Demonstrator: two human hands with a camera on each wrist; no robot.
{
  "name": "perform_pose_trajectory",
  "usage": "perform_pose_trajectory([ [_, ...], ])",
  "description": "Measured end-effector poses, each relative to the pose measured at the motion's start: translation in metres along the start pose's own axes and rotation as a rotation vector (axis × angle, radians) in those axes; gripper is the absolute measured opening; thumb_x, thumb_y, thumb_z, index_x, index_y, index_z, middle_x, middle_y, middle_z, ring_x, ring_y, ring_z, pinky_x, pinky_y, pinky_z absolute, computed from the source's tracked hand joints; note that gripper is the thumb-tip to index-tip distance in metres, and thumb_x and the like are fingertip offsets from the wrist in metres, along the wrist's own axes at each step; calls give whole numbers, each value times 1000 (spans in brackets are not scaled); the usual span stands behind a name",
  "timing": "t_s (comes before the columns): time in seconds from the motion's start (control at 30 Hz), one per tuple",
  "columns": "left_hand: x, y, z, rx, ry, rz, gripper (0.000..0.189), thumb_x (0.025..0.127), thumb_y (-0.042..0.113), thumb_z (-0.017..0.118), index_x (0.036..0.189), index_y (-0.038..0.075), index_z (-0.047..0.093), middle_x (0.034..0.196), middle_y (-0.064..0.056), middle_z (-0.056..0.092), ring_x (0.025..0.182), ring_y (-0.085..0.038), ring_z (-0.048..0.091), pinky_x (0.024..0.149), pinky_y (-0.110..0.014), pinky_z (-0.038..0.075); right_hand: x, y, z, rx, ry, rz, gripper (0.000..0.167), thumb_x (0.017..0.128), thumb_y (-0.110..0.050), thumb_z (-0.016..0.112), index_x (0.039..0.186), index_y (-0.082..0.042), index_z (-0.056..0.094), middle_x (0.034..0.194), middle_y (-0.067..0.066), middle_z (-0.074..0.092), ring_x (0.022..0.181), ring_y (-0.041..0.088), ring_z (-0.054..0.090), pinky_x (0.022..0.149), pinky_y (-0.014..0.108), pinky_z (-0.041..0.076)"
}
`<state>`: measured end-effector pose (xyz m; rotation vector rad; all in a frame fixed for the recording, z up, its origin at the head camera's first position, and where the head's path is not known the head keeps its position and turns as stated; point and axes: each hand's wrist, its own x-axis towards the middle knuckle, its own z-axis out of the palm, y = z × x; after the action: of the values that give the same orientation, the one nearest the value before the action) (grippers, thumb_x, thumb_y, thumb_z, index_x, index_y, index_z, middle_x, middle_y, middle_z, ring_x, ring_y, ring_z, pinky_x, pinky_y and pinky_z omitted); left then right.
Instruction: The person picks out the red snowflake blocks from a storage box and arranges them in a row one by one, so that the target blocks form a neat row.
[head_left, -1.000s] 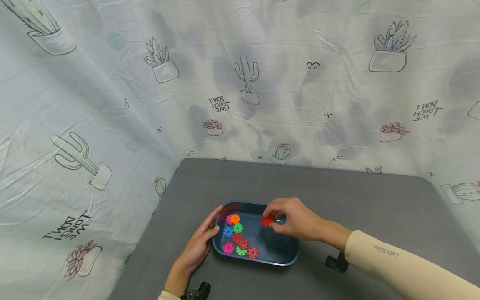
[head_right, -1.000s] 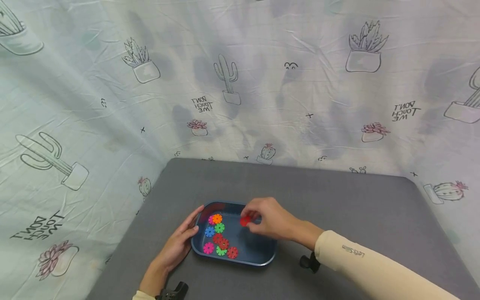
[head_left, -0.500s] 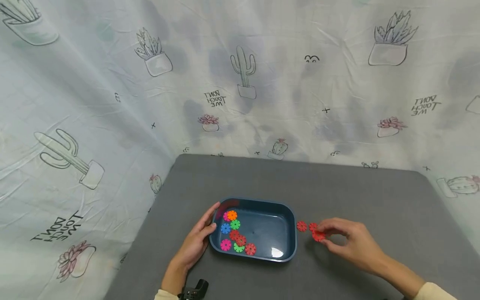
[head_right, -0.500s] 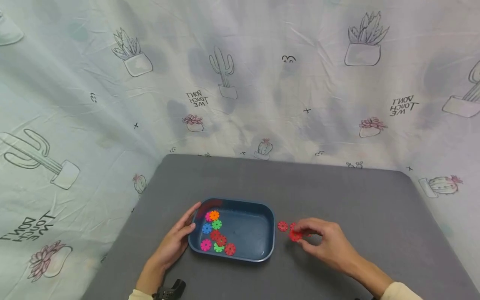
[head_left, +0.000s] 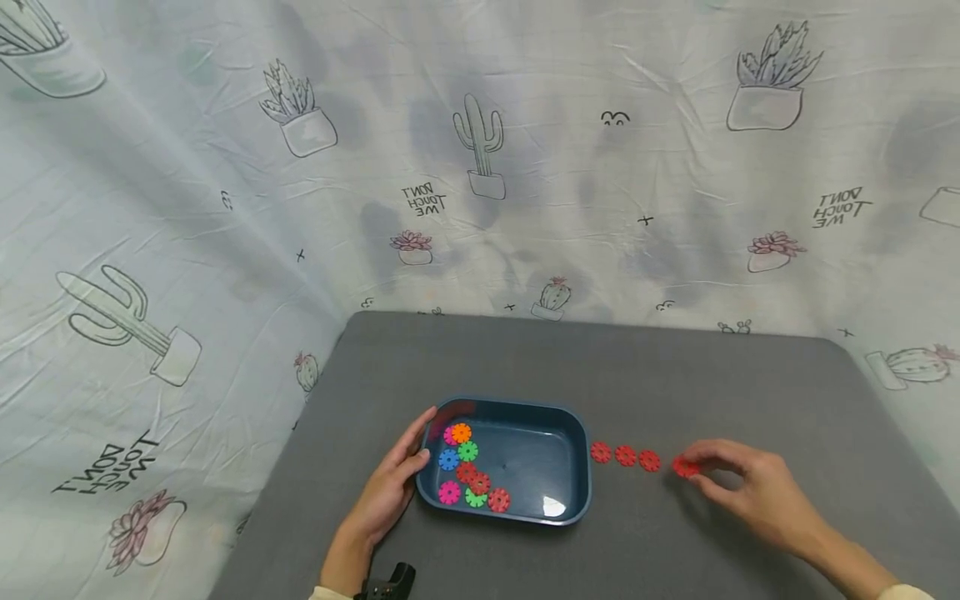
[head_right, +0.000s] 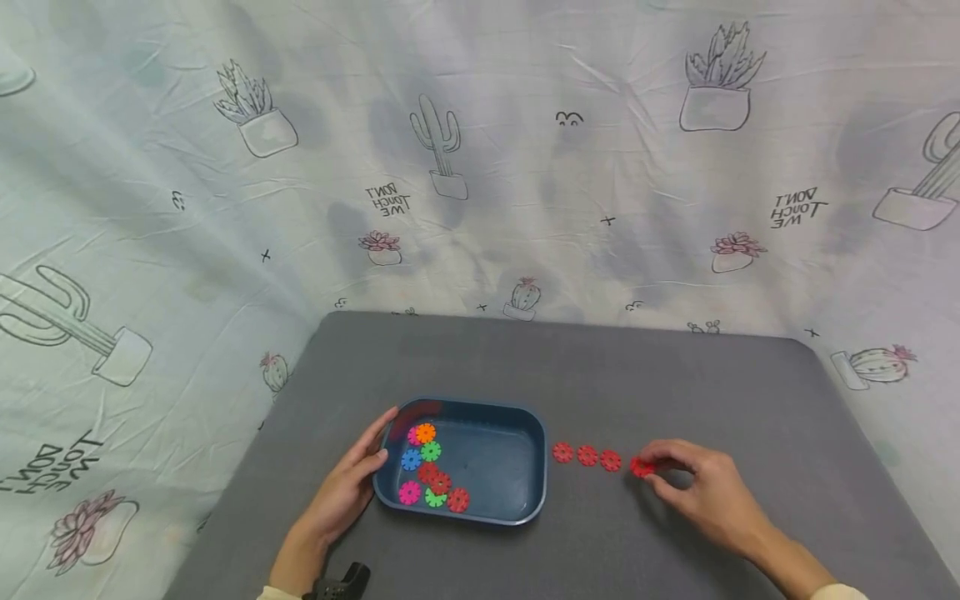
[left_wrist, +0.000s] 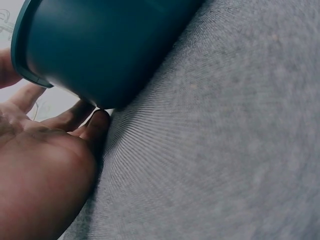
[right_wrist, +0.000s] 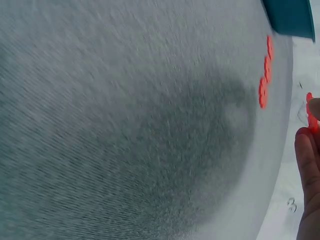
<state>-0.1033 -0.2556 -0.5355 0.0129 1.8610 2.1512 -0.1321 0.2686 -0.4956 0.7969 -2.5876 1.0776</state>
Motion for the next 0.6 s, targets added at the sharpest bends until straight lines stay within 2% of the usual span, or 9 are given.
perform_pose_trajectory([
  [0.2, 1, -1, 1, -7, 0, 5, 61, 117, 19, 47, 174, 32, 30, 184, 4, 12, 169, -23, 3, 111, -8, 34, 4, 11, -2, -73, 23, 43, 48, 71, 10, 95, 104, -22, 81, 100, -9, 81, 94, -5, 73, 84, 4, 51],
  [0.4, 2, 0, 1, -15, -11, 11, 61, 118, 17, 45, 174, 31, 29, 184, 4, 13, 168, -26, 10, 114, -13, 38, 6, 13, -8, -139, 30, 193, 35, 79, -1, 96, 102, -23, 81, 98, -6, 82, 89, -10, 70, 76, 7, 52],
  [0.6, 0, 0, -1, -10, -9, 7, 60, 118, 14, 41, 174, 31, 29, 184, 2, 12, 168, -28, 11, 115, -15, 39, 8, 3, -11, -208, 118, 257, 31, 79, -7, 97, 101, -24, 83, 94, -5, 84, 84, -10, 71, 80, 2, 41],
])
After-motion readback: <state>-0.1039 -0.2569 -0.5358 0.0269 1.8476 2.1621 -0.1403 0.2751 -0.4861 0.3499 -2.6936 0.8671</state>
